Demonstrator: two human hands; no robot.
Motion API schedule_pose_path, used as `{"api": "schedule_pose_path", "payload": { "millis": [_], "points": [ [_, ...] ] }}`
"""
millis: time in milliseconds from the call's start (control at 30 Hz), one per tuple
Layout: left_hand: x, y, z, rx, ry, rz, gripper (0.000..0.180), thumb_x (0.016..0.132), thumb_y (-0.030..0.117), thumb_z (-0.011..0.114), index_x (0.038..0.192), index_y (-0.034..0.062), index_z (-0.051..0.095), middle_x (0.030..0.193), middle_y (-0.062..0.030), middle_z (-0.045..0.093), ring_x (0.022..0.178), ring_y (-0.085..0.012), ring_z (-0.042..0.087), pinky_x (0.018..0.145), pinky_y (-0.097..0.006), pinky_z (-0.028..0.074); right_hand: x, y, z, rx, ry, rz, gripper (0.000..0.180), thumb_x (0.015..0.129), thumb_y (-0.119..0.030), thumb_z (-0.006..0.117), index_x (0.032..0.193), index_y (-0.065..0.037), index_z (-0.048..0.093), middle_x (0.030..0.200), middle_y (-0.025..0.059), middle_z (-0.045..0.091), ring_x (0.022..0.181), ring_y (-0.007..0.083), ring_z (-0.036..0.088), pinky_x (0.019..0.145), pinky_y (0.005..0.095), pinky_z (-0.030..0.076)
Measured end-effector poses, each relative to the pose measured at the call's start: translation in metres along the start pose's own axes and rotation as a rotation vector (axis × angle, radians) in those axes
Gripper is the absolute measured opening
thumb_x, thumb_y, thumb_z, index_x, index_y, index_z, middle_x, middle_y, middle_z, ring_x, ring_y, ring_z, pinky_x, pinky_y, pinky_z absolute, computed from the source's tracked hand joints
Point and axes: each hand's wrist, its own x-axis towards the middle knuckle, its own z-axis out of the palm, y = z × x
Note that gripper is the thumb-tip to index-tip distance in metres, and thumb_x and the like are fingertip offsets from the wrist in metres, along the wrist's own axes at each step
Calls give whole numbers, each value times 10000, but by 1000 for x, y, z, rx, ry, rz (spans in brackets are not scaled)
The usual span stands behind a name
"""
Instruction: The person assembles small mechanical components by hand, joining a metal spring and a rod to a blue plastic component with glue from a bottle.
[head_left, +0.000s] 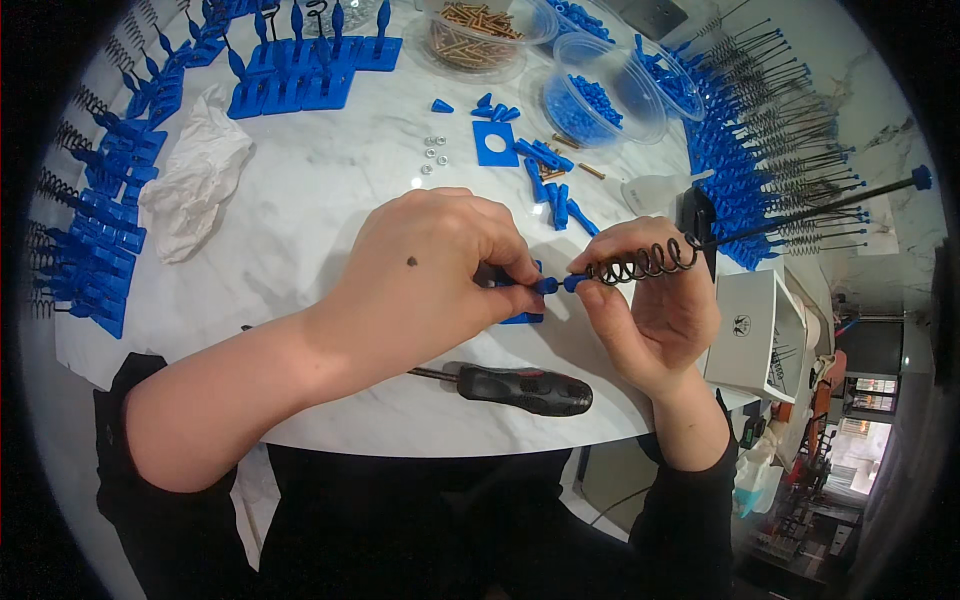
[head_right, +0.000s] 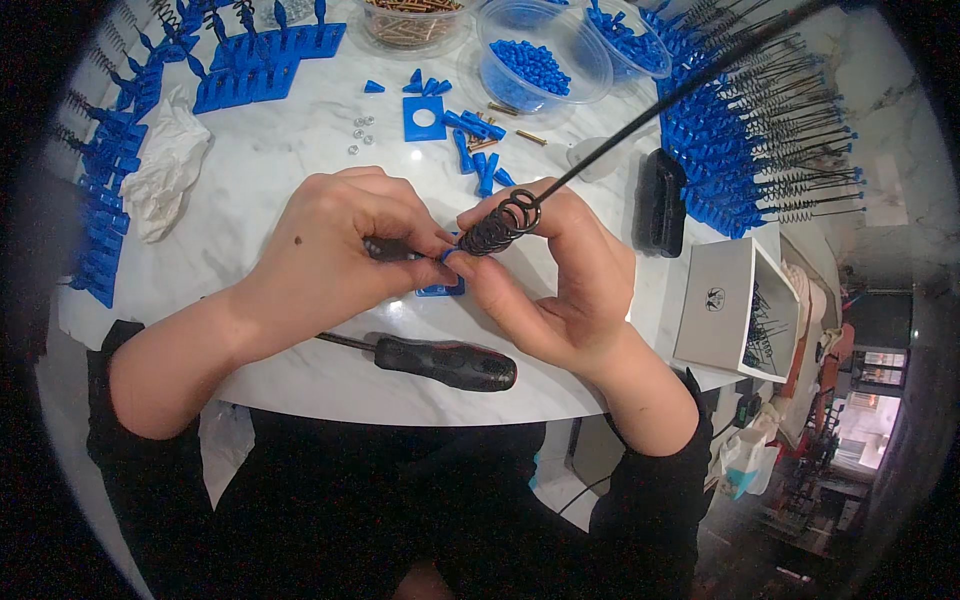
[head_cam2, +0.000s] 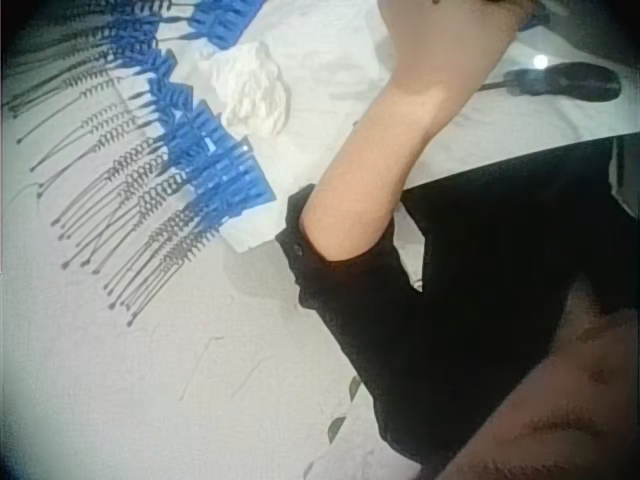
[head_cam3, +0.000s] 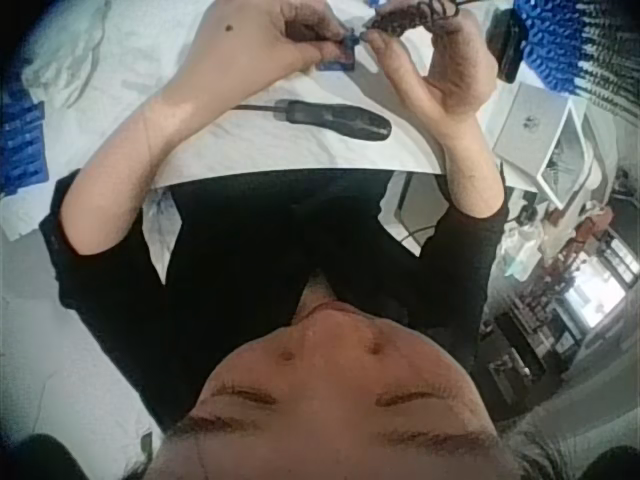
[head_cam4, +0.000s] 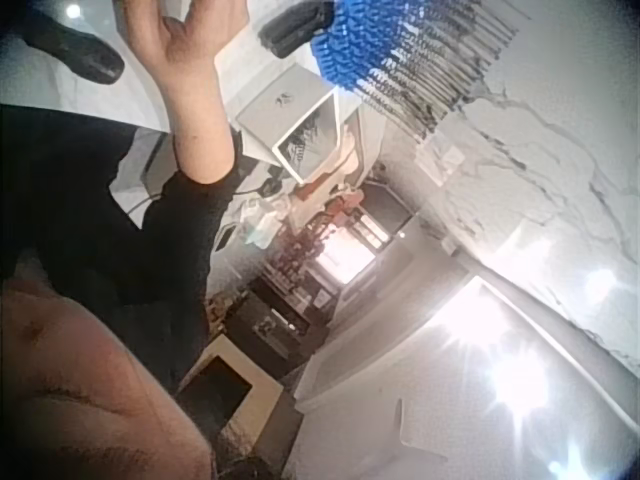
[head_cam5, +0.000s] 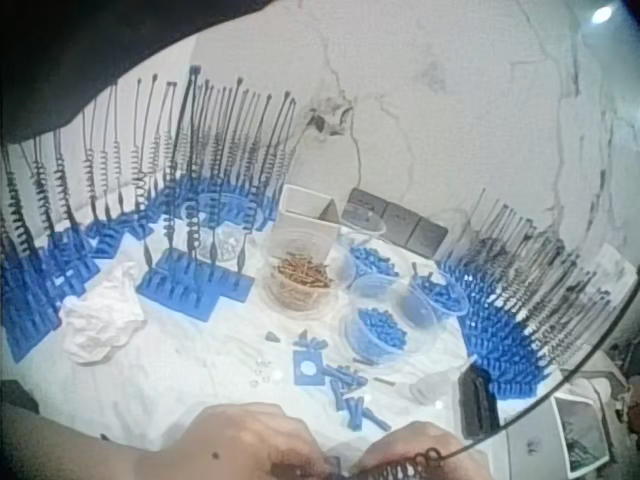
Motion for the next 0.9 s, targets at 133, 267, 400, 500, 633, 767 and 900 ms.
{"api": "schedule_pose_path", "payload": {
  "millis": [133, 267, 400, 500, 633, 767, 900],
  "points": [
    [-5, -4, -2, -44, 10, -17, 111, 659, 28, 763, 764, 48, 731, 760, -37, 683, 742, -181, 618, 629, -303, 495, 3, -3, 4, -22, -43, 10, 284, 786, 103, 615, 1051, 65, 519, 977, 160, 580, 847, 212, 616, 743, 279, 481],
    [-2, -2, -1, -24, 15, 7, 112, 661, 28, 764, 766, 46, 731, 766, -36, 685, 745, -180, 619, 631, -304, 497, 3, -1, 5, 16, 41, 31, 266, 761, 49, 678, 999, 45, 560, 931, 143, 625, 814, 197, 637, 722, 274, 493],
    [-1, -1, -1, -15, -3, -11, 109, 661, 27, 765, 762, 43, 729, 770, -39, 687, 744, -181, 619, 632, -302, 496, 4, 0, 5, -4, 97, 33, 250, 736, -1, 743, 942, 25, 603, 881, 125, 671, 780, 178, 657, 704, 268, 507],
    [-2, -1, -1, -25, -2, -9, 107, 660, 25, 764, 759, 43, 727, 770, -41, 688, 740, -182, 619, 632, -302, 495, 5, -2, 4, -14, 86, 39, 246, 733, 0, 748, 935, 24, 610, 877, 122, 672, 775, 176, 657, 701, 266, 506],
    [-1, -3, -1, -21, 3, 18, 106, 660, 22, 762, 758, 42, 724, 772, -43, 688, 735, -184, 620, 631, -304, 494, 3, -1, 7, 7, 115, 49, 251, 732, -2, 752, 940, 22, 613, 876, 115, 672, 769, 168, 652, 695, 261, 503],
    [-1, -1, -2, -27, -7, -2, 106, 661, 25, 763, 758, 41, 724, 772, -46, 688, 734, -186, 620, 637, -308, 493, 3, -1, 7, 48, 129, 66, 257, 729, -14, 761, 942, 14, 621, 892, 108, 679, 765, 154, 645, 688, 252, 499],
    [-1, 0, -3, -17, -2, 12, 105, 662, 30, 762, 759, 44, 725, 768, -45, 687, 731, -193, 617, 649, -312, 492, 5, -4, 3, 33, 100, 107, 282, 723, -32, 768, 966, 18, 633, 907, 104, 686, 774, 152, 645, 692, 251, 500]
  ]
}}
